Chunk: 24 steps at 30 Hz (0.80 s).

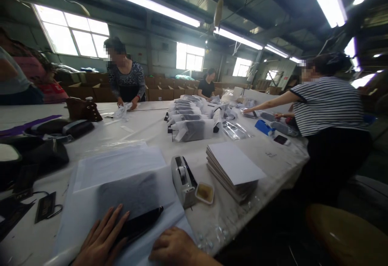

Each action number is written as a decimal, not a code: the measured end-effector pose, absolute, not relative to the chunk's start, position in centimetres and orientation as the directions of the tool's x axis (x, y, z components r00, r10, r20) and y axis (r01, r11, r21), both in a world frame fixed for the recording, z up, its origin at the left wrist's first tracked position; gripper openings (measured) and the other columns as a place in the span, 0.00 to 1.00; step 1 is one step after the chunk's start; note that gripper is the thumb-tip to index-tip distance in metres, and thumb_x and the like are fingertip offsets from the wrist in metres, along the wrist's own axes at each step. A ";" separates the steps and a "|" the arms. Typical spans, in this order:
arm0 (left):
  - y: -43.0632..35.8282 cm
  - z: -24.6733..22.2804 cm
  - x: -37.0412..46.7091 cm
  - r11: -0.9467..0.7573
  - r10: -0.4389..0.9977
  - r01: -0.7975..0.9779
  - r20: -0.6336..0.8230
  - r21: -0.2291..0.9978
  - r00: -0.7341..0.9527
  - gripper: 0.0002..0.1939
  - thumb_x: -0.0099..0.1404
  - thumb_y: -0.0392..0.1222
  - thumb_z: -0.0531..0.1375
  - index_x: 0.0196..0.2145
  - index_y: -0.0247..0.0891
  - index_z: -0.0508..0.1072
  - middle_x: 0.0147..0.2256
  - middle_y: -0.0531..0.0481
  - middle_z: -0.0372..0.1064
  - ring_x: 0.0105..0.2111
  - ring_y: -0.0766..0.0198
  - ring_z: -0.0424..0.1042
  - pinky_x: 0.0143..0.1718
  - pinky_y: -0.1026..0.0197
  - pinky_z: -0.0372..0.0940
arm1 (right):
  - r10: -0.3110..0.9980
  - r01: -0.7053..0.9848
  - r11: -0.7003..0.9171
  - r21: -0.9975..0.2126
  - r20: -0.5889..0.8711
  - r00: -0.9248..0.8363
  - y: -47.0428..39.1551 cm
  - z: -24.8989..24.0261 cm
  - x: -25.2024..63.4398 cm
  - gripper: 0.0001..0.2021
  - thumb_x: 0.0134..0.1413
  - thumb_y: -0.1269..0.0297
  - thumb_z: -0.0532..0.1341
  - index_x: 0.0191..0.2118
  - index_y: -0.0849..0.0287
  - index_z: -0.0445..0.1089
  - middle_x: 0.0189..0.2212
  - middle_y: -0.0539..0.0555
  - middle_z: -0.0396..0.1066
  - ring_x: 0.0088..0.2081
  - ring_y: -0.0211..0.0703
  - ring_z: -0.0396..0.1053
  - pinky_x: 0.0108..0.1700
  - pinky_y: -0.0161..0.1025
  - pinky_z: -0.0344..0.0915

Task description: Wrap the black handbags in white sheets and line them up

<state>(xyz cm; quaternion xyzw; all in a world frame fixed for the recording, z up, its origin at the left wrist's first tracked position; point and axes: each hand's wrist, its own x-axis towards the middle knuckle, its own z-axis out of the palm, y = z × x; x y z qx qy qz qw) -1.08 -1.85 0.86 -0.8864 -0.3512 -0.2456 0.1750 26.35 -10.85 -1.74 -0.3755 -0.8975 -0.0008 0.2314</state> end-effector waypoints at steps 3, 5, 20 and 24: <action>-2.8 2.3 -0.8 -0.694 0.610 0.718 0.494 -0.045 0.620 0.32 0.69 0.47 0.54 0.67 0.42 0.50 0.67 0.42 0.49 0.65 0.46 0.51 0.57 0.40 0.63 | 0.751 0.699 0.653 -0.292 0.369 -0.547 -11.6 -0.1 25.6 0.18 0.50 0.44 0.66 0.39 0.52 0.75 0.35 0.46 0.77 0.35 0.40 0.71 0.36 0.37 0.66; -3.4 3.7 -0.6 -0.684 0.671 0.729 0.431 0.044 0.603 0.27 0.70 0.46 0.53 0.65 0.41 0.56 0.67 0.43 0.49 0.66 0.48 0.49 0.60 0.41 0.59 | 0.794 0.717 0.607 -0.343 0.298 -0.530 -12.0 1.7 25.2 0.13 0.52 0.51 0.67 0.38 0.53 0.76 0.35 0.48 0.77 0.36 0.39 0.71 0.39 0.35 0.65; -2.6 11.7 -1.2 -0.558 0.797 0.686 0.072 0.466 0.599 0.26 0.71 0.58 0.49 0.58 0.40 0.67 0.63 0.44 0.59 0.65 0.54 0.52 0.64 0.50 0.53 | 0.894 0.687 0.403 -0.605 0.100 -0.437 -7.5 9.5 25.1 0.11 0.63 0.60 0.57 0.37 0.51 0.78 0.34 0.49 0.79 0.36 0.40 0.75 0.38 0.34 0.68; -2.1 13.2 -1.8 -0.607 0.725 0.664 -0.038 0.437 0.688 0.37 0.62 0.65 0.57 0.62 0.42 0.61 0.66 0.41 0.52 0.66 0.49 0.50 0.63 0.47 0.53 | 0.916 0.711 0.347 -0.612 0.058 -0.397 -4.3 10.7 25.0 0.12 0.61 0.60 0.57 0.37 0.53 0.79 0.34 0.50 0.80 0.36 0.44 0.76 0.37 0.36 0.68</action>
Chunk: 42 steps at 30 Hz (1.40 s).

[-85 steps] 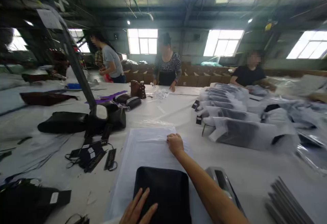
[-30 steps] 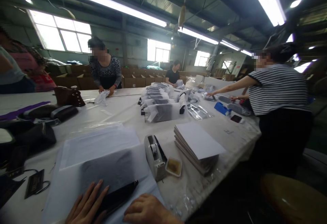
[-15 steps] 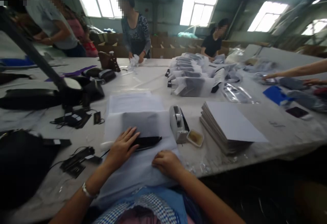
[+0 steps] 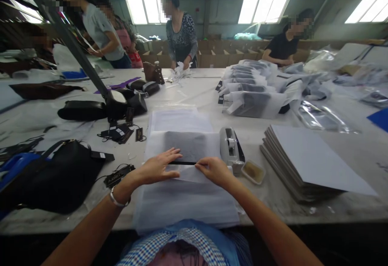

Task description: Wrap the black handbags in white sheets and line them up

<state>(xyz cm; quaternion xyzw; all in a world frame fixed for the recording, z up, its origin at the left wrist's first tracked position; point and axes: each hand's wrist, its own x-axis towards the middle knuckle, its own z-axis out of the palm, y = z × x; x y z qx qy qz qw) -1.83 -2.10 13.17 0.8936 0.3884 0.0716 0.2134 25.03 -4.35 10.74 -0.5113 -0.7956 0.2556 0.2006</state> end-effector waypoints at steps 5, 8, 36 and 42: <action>-2.0 12.6 -0.9 -0.661 0.736 0.704 0.044 0.261 0.675 0.31 0.56 0.42 0.69 0.56 0.40 0.65 0.61 0.40 0.61 0.62 0.46 0.59 0.59 0.45 0.61 | 0.934 0.738 0.334 -0.586 0.098 -0.344 -1.9 11.2 25.1 0.14 0.62 0.57 0.57 0.35 0.54 0.79 0.31 0.51 0.79 0.34 0.45 0.75 0.37 0.37 0.69; -1.8 11.7 0.0 -0.621 0.782 0.753 0.115 0.217 0.612 0.17 0.63 0.25 0.56 0.48 0.38 0.70 0.55 0.42 0.70 0.57 0.54 0.67 0.56 0.51 0.65 | 0.944 0.764 0.328 -0.556 0.158 -0.291 -2.5 11.6 24.7 0.15 0.64 0.54 0.55 0.40 0.53 0.77 0.38 0.53 0.79 0.39 0.47 0.75 0.44 0.42 0.69; 3.9 12.1 -0.7 -0.473 0.881 0.867 0.106 0.156 0.461 0.15 0.69 0.43 0.57 0.53 0.45 0.68 0.37 0.49 0.78 0.34 0.56 0.78 0.32 0.61 0.67 | 0.959 0.947 0.269 -0.176 0.144 -0.246 2.6 11.0 24.1 0.10 0.64 0.57 0.56 0.36 0.53 0.72 0.34 0.50 0.76 0.34 0.43 0.74 0.30 0.35 0.55; 4.0 11.4 -0.1 -0.508 0.824 0.858 0.335 0.079 0.457 0.23 0.68 0.30 0.55 0.60 0.38 0.64 0.50 0.42 0.73 0.51 0.54 0.71 0.58 0.47 0.60 | 0.963 0.953 0.255 -0.163 0.135 -0.235 3.3 11.1 24.1 0.10 0.63 0.55 0.57 0.36 0.52 0.72 0.34 0.48 0.76 0.33 0.41 0.74 0.30 0.36 0.54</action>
